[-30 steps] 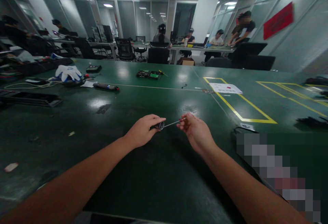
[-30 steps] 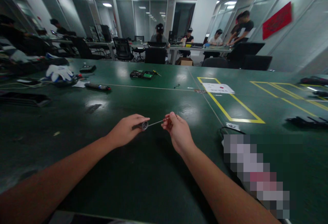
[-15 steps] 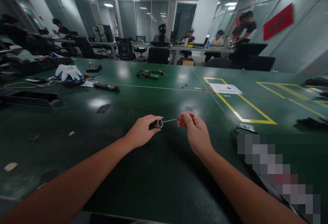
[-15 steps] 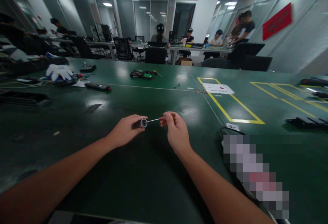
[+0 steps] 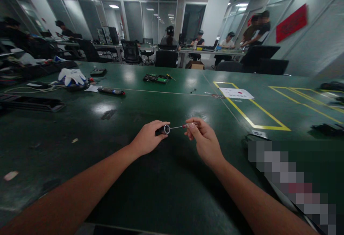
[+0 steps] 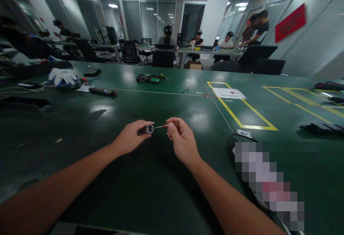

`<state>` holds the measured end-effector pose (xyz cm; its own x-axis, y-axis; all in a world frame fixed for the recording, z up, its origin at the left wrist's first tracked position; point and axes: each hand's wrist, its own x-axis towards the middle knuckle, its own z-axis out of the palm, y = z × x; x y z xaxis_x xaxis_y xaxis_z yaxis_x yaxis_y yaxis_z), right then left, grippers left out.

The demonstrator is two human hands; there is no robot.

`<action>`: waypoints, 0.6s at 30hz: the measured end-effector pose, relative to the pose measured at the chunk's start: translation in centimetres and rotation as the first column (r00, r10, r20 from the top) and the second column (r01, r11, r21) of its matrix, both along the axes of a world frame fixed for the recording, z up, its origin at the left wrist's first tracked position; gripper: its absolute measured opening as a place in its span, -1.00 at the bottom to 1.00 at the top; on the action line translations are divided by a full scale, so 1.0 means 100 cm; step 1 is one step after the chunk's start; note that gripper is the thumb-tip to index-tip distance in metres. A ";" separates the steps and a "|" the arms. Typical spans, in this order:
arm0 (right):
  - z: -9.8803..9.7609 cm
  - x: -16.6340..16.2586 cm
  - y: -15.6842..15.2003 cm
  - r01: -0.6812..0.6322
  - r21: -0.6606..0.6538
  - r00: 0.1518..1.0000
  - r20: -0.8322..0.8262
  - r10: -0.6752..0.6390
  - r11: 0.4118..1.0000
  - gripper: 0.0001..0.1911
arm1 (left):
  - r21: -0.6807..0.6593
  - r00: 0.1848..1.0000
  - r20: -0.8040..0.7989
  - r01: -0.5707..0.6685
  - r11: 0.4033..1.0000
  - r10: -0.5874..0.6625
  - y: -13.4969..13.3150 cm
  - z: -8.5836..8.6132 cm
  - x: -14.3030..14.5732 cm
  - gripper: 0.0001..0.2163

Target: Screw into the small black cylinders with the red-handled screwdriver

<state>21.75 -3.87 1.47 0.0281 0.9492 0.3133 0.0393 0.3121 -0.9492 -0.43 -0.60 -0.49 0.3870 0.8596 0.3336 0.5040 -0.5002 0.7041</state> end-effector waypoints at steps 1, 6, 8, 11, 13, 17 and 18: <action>0.001 0.000 -0.001 0.000 0.005 1.000 0.021 0.000 1.000 -0.72 | 0.012 1.000 -0.004 0.006 1.000 -0.006 0.000 0.000 0.000 -0.63; 0.002 -0.001 -0.003 0.069 -0.003 0.995 0.069 -0.069 0.998 -0.71 | 0.011 0.999 -0.019 0.030 0.999 -0.029 0.000 0.000 0.001 -0.61; 0.000 -0.001 -0.002 0.092 0.008 0.996 0.014 -0.092 0.996 -0.77 | -0.002 1.000 -0.007 0.023 1.000 -0.023 -0.001 0.001 0.002 -0.60; -0.007 -0.002 0.003 0.115 0.015 0.993 0.005 -0.115 0.993 -0.73 | -0.027 1.000 -0.016 0.021 0.999 -0.021 -0.003 0.002 0.003 -0.58; -0.013 -0.001 0.008 0.124 -0.022 0.992 -0.020 -0.125 0.992 -0.69 | -0.023 0.998 -0.045 0.034 0.999 -0.035 -0.004 0.004 0.003 -0.58; -0.021 0.006 0.022 0.013 -0.254 0.949 -0.302 -0.092 0.967 -0.68 | 0.100 0.988 -0.130 0.094 0.991 -0.080 -0.003 0.005 0.002 -0.59; -0.021 0.009 0.025 -0.041 -0.315 0.928 -0.363 -0.080 0.948 -0.67 | 0.122 0.986 -0.149 0.090 0.988 -0.072 -0.002 0.005 0.002 -0.60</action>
<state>22.63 -1.40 -0.63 0.1027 0.9941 -0.0344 -0.3267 0.0011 -0.9451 -0.28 -0.77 0.06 0.5056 0.7773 0.3744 0.5494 -0.6246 0.5550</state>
